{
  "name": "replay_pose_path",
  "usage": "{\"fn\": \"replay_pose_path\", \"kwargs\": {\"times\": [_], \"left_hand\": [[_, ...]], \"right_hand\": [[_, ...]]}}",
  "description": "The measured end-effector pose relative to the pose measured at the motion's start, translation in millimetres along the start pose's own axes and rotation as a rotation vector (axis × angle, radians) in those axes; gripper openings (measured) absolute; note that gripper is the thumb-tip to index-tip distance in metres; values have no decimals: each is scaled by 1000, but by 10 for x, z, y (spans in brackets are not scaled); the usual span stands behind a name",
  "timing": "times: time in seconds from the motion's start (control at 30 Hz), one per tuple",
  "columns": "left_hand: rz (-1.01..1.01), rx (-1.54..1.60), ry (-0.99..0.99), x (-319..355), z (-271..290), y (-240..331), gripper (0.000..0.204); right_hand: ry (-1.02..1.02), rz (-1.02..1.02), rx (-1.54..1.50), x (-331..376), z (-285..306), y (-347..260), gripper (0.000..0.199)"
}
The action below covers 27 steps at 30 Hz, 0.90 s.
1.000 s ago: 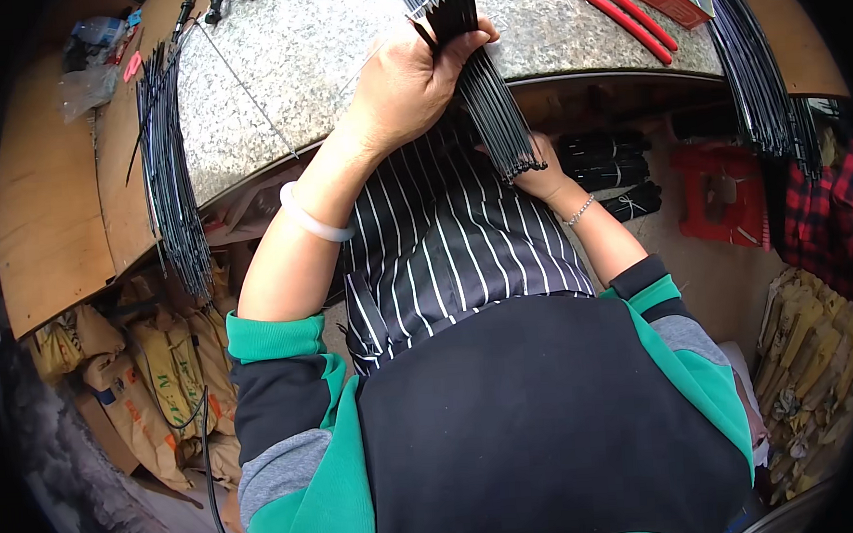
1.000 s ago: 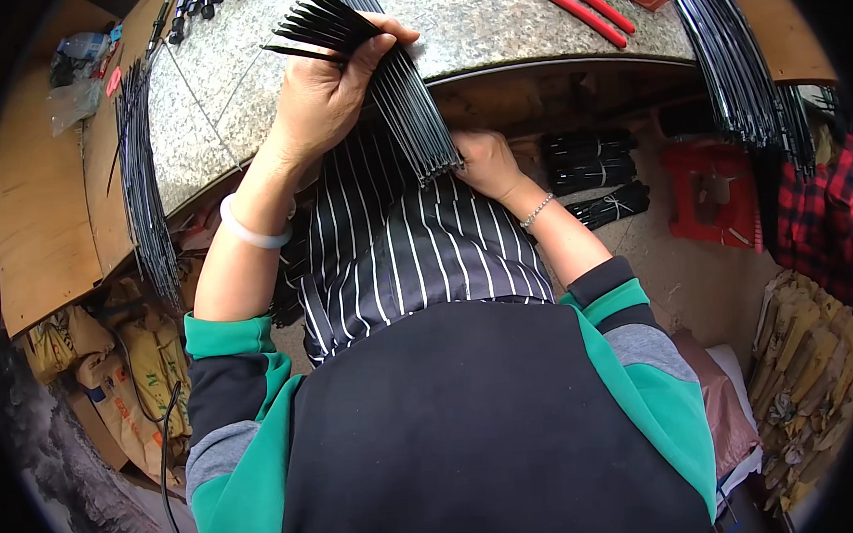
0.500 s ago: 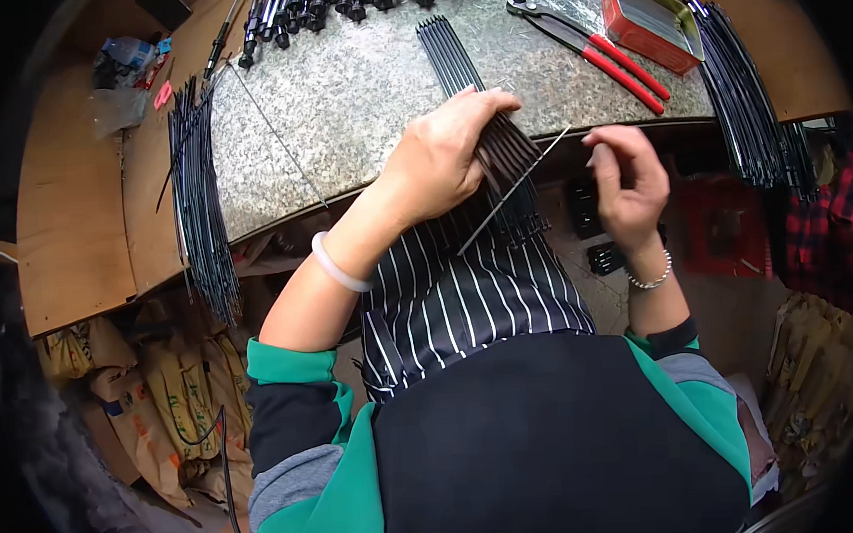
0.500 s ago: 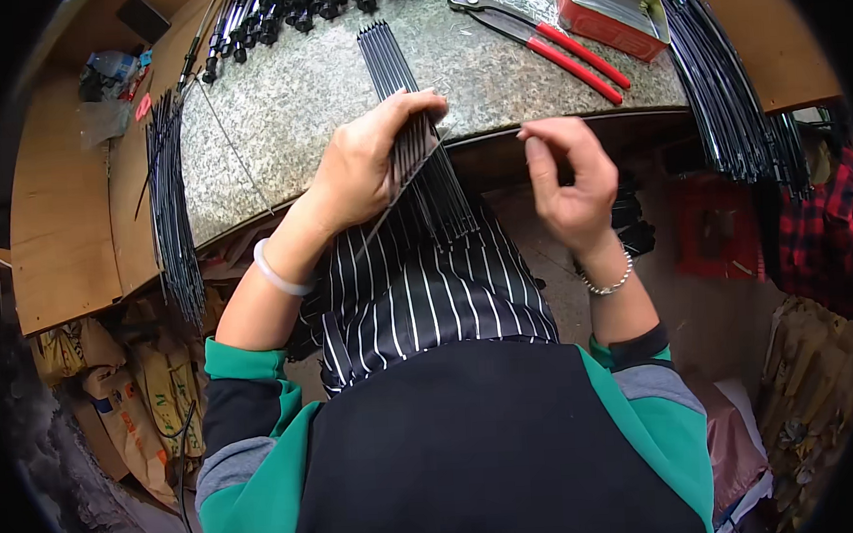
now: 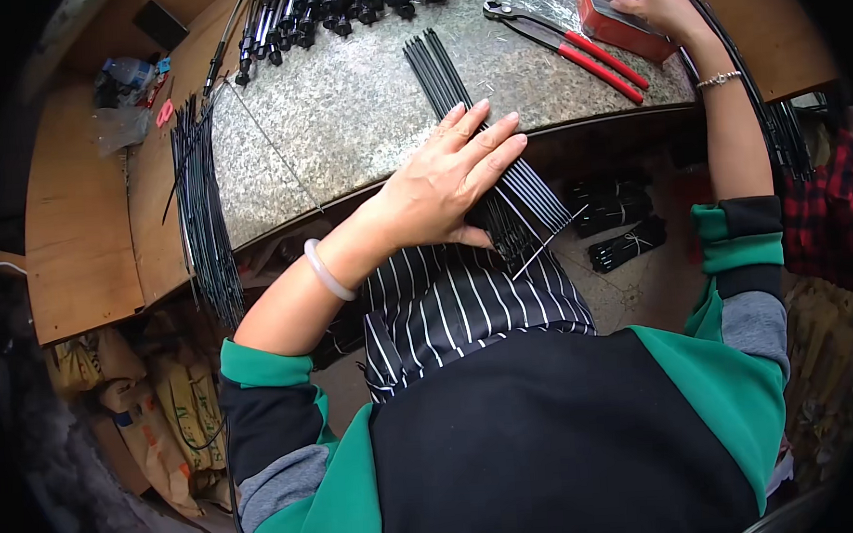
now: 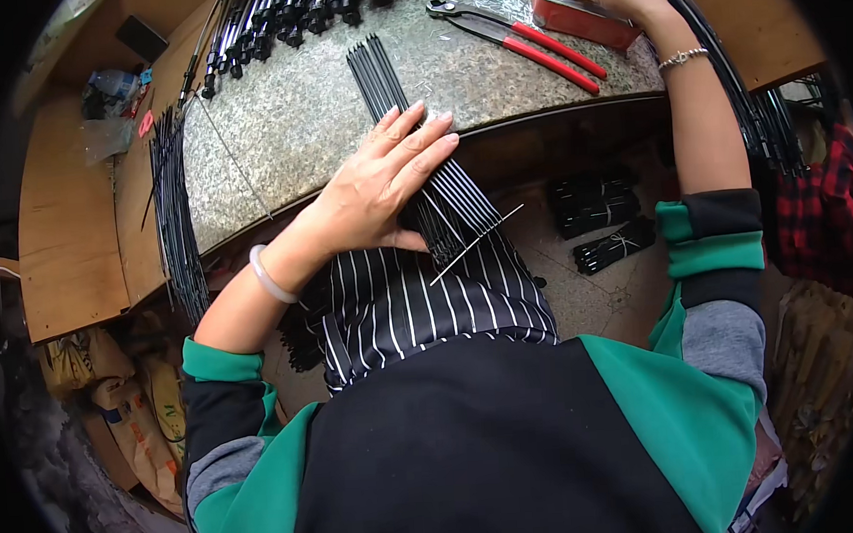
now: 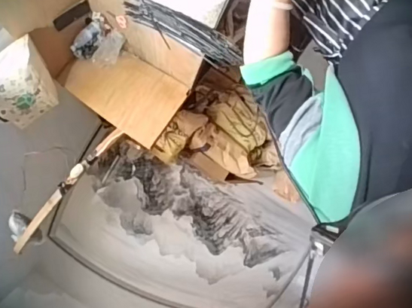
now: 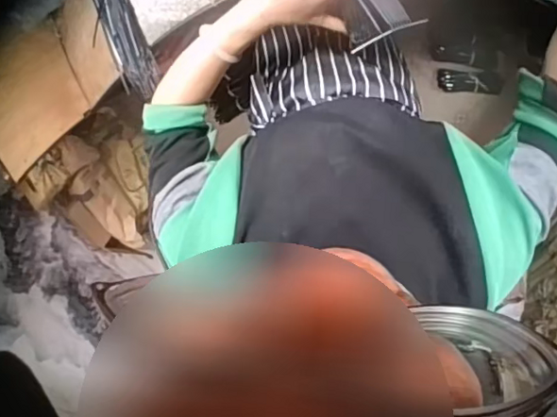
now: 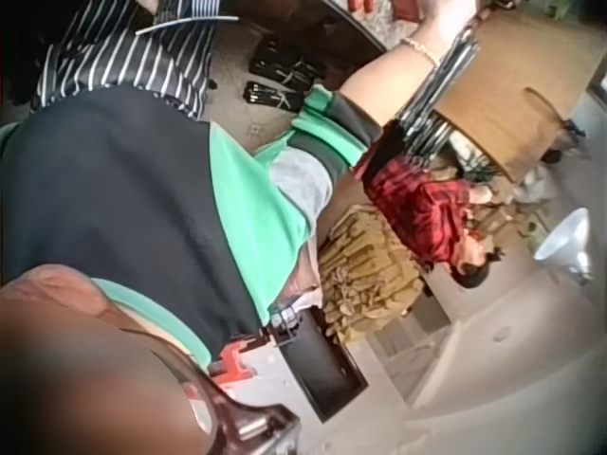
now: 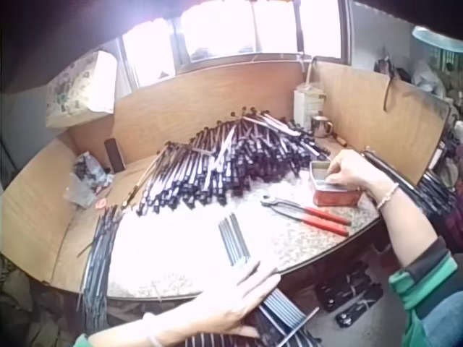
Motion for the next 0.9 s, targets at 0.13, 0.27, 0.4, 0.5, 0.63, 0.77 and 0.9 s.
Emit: {"fn": "replay_pose_path", "kwargs": {"times": [0.13, 0.27, 0.4, 0.5, 0.63, 0.77, 0.9], "left_hand": [[-25, -297, 153, 57, -116, 89, 77], [59, -41, 280, 58, -18, 84, 54], [69, 339, 371, 113, 396, 214, 49], [93, 521, 387, 300, 536, 272, 46], [139, 679, 359, 539, 644, 170, 43], [-10, 506, 245, 548, 613, 255, 45], [-68, 310, 225, 364, 455, 431, 59]], "right_hand": [[-174, -63, -27, -89, -108, -126, 20], [-155, 21, 105, -87, -168, -43, 18], [250, 41, 68, 75, 145, -161, 16], [615, 120, 3, 354, 320, -435, 13], [495, 59, -291, 600, 55, -908, 8], [608, 266, -144, 714, -25, -1108, 9], [541, 37, 92, 444, 113, -347, 17]]}}
Point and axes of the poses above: each hand's wrist, its own x-axis away from the middle knuckle, its own z-axis out of the back of the hand, y = z × x, the point moved 8 cm from there along -x, towards the middle knuckle, and after that the axes turned 10 degrees about z, right-handed, at the moved point
